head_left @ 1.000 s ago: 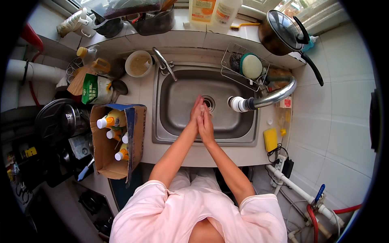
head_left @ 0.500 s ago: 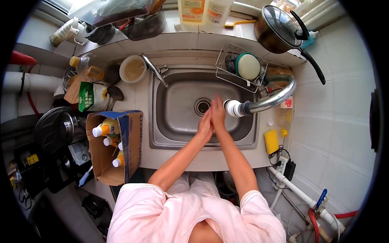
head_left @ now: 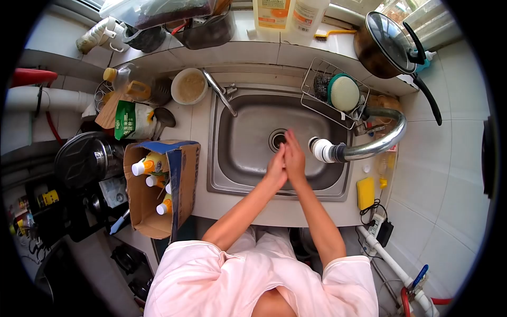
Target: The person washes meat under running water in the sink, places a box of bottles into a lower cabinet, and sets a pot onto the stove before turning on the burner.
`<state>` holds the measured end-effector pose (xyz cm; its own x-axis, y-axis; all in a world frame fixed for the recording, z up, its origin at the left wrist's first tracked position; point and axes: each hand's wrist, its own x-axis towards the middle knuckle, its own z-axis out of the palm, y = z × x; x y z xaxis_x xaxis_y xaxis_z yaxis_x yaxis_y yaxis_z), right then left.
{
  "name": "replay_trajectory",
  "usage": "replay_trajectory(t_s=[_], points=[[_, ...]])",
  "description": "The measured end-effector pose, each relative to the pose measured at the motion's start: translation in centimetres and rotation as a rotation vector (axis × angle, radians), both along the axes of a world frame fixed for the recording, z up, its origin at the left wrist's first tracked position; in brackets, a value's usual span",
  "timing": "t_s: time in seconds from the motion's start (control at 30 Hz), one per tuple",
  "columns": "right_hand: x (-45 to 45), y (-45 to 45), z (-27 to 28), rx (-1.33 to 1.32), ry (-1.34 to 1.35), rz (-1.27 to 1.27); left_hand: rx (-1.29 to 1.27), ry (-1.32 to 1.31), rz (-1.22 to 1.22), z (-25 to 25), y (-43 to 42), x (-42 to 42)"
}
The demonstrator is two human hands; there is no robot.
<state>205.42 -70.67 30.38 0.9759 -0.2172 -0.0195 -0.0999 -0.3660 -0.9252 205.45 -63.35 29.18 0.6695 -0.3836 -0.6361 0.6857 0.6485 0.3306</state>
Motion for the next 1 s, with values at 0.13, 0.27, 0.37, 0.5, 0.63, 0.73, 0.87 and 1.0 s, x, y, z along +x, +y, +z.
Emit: replay_trajectory(t_s=[0.13,0.27,0.37,0.5,0.63,0.73,0.87,1.0], points=[[-1.1,3.5,4.3,-0.075,-0.161,0.046,0.097,-0.254,0.094,-0.7,1.1,3.2],[3.5,-0.7,-0.7,0.112,0.088,-0.112,-0.025,-0.1,-0.005,1.9,0.4,-0.4],[0.8,1.2,-0.3,0.004,-0.027,-0.015,-0.142,0.018,0.083,2.3,1.6,1.2],[0.5,5.0,4.0,-0.115,-0.173,0.126,-0.069,-0.232,0.234,-1.2,2.6,2.9],[5.5,1.6,-1.2,0.151,0.041,-0.041,0.052,-0.101,0.056,1.4,2.6,0.6],[2.0,3.8,0.1,0.092,-0.059,0.035,-0.037,-0.058,0.145,1.3,4.1,3.2],[1.2,6.1,3.0,-0.034,-0.125,0.111,-0.063,-0.229,0.21,-0.6,4.3,3.5],[5.2,2.2,-0.1,0.213,0.025,-0.041,0.019,-0.135,0.062,2.5,3.7,1.4]])
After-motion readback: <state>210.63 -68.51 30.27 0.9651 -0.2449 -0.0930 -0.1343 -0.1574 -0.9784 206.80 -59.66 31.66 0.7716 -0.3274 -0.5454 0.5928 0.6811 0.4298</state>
